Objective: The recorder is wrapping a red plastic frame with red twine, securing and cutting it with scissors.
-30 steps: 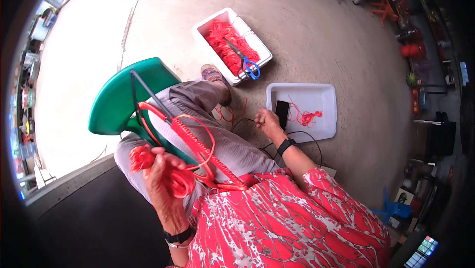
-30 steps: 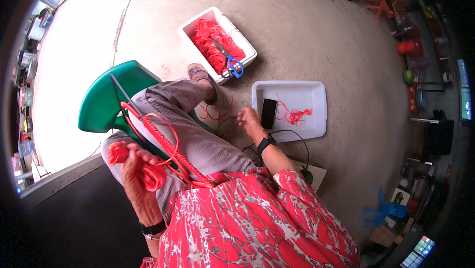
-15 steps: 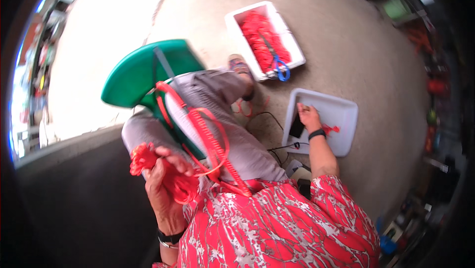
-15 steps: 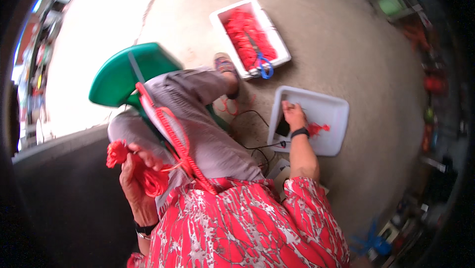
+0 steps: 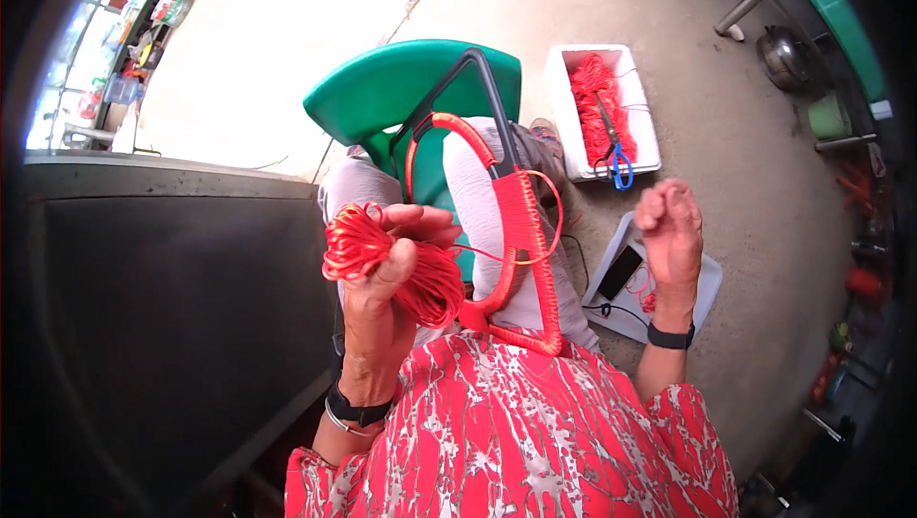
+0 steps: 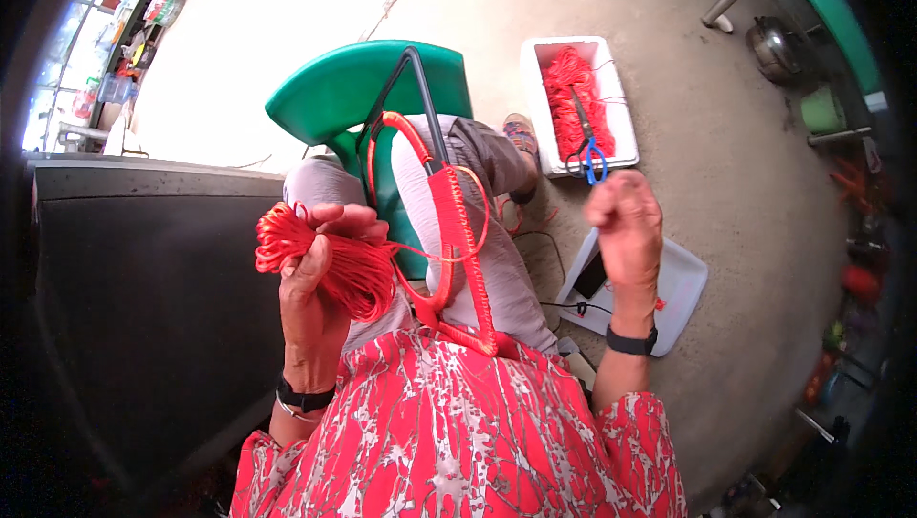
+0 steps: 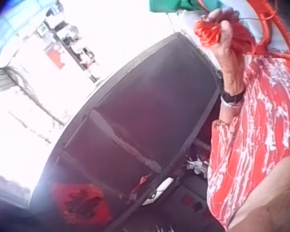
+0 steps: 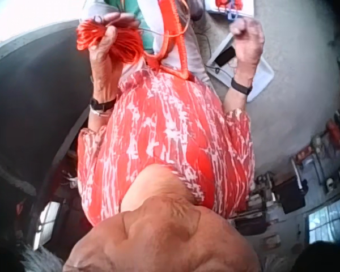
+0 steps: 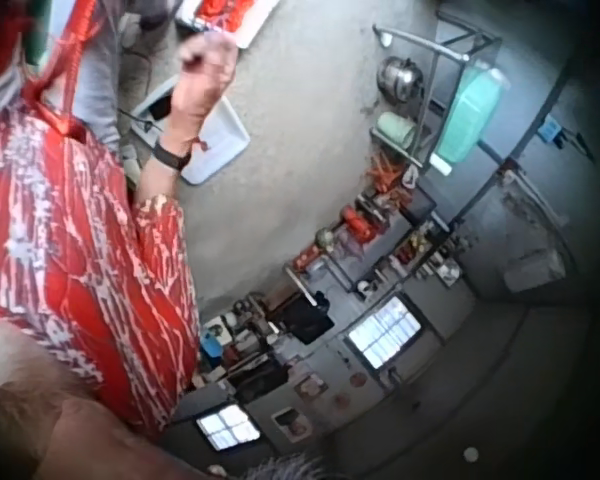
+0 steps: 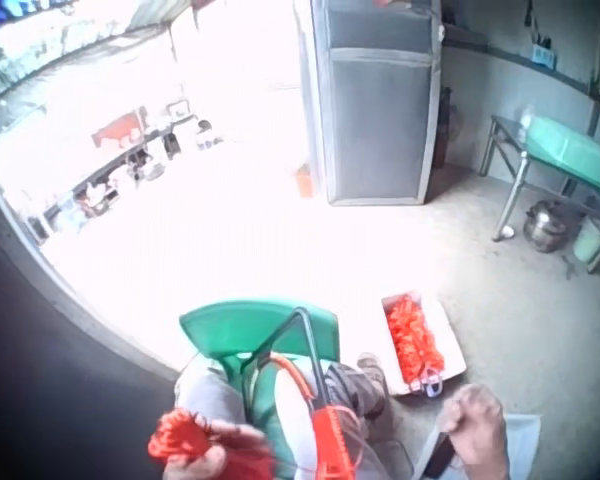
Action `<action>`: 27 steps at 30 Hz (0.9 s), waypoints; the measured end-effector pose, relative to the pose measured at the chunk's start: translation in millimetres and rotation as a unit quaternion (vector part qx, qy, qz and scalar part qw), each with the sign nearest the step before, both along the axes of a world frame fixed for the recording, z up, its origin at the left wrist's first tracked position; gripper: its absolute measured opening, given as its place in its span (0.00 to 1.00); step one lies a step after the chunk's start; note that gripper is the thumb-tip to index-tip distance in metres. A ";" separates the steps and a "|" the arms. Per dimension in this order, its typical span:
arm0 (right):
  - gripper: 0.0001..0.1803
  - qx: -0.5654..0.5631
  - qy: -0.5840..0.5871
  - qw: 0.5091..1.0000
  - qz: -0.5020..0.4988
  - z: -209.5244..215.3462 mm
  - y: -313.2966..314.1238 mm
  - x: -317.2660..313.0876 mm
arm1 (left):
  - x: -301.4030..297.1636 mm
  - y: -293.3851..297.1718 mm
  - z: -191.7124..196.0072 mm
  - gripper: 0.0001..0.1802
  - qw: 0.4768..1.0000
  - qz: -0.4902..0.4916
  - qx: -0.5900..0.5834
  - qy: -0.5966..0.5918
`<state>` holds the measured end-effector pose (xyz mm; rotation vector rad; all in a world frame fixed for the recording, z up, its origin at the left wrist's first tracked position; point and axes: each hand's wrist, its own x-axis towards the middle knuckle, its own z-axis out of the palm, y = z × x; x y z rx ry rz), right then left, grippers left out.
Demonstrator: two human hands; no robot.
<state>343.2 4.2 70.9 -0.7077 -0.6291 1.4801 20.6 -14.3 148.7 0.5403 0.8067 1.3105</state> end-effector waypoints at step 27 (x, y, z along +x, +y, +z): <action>0.14 0.143 -0.003 0.980 0.136 189.1 33.6 -41.9 | 63.8 66.3 -104.6 0.20 0.922 -0.174 -0.155 -0.310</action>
